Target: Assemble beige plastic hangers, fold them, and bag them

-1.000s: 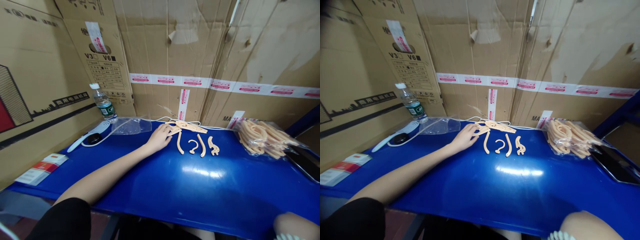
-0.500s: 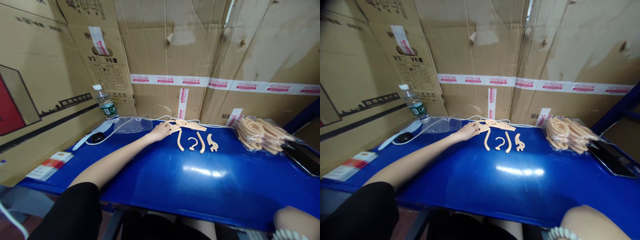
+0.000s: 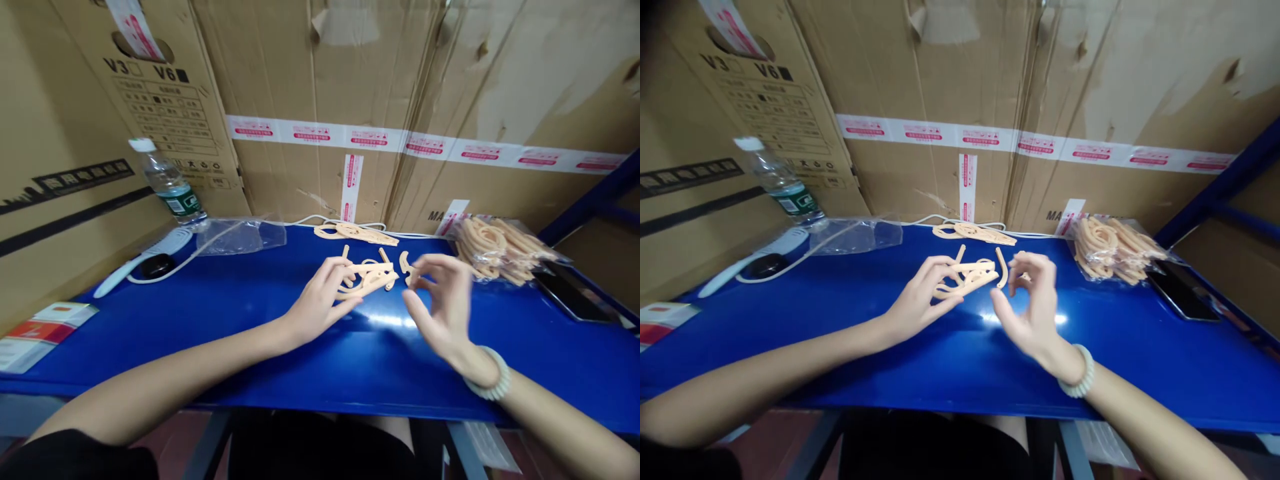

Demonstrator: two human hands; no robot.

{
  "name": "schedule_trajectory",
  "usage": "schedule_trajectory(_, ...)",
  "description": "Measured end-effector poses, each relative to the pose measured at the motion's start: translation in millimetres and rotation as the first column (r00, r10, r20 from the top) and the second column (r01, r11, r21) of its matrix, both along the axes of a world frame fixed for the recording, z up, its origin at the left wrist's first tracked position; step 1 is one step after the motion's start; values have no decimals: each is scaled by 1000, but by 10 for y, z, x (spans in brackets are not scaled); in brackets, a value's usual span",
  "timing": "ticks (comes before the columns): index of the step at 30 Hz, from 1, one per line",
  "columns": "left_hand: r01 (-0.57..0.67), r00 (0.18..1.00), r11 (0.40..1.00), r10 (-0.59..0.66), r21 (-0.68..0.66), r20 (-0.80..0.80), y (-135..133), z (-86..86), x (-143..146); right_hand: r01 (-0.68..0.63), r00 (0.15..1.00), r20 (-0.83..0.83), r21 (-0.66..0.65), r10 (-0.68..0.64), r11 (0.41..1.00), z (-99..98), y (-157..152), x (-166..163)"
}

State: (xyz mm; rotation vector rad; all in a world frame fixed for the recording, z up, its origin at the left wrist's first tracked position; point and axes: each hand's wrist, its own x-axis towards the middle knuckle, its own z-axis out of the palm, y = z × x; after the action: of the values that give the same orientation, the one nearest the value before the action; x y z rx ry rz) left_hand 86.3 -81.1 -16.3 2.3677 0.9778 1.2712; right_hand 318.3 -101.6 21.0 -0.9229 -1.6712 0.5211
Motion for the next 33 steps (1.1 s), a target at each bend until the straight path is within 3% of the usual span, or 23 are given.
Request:
schedule_trajectory(2, 20, 997, 999, -18, -28, 69, -83, -87, 102, -97, 995, -18, -214, 95, 972, -86, 87, -32)
schedule_trajectory(4, 13, 993, 998, -5, -67, 121, -116, -165, 155, -212, 976, -60, -449, 207, 868, -174, 157, -67)
schedule_trajectory(6, 4, 984, 989, 23, -148, 178, -120, -215, 165, -252, 967, -105, -556, 234, 792, -244, 184, -84)
schedule_trajectory(10, 54, 956, 926, 60, -373, 289, -84, -220, 92, -230, 973, -105, -560, 207, 796, -290, 174, -59)
schedule_trajectory(18, 144, 974, 784, -7, -603, 224, -9, -121, -37, -263, 963, -111, -582, 245, 769, -227, 197, 7)
schedule_trajectory(22, 101, 968, 777, 67, -622, 241, 33, -152, -50, -269, 963, -173, -614, 206, 742, -208, 227, 23)
schedule_trajectory(26, 101, 896, 797, 187, -595, 403, 114, -176, -76, -237, 961, -261, -612, 90, 754, -227, 289, 75)
schedule_trajectory(29, 91, 843, 830, 230, -550, 487, 155, -149, -88, -195, 962, -271, -586, 37, 787, -252, 320, 107)
schedule_trajectory(33, 43, 856, 848, 241, -528, 457, 158, -116, -103, -117, 950, -308, -526, -60, 843, -266, 313, 111)
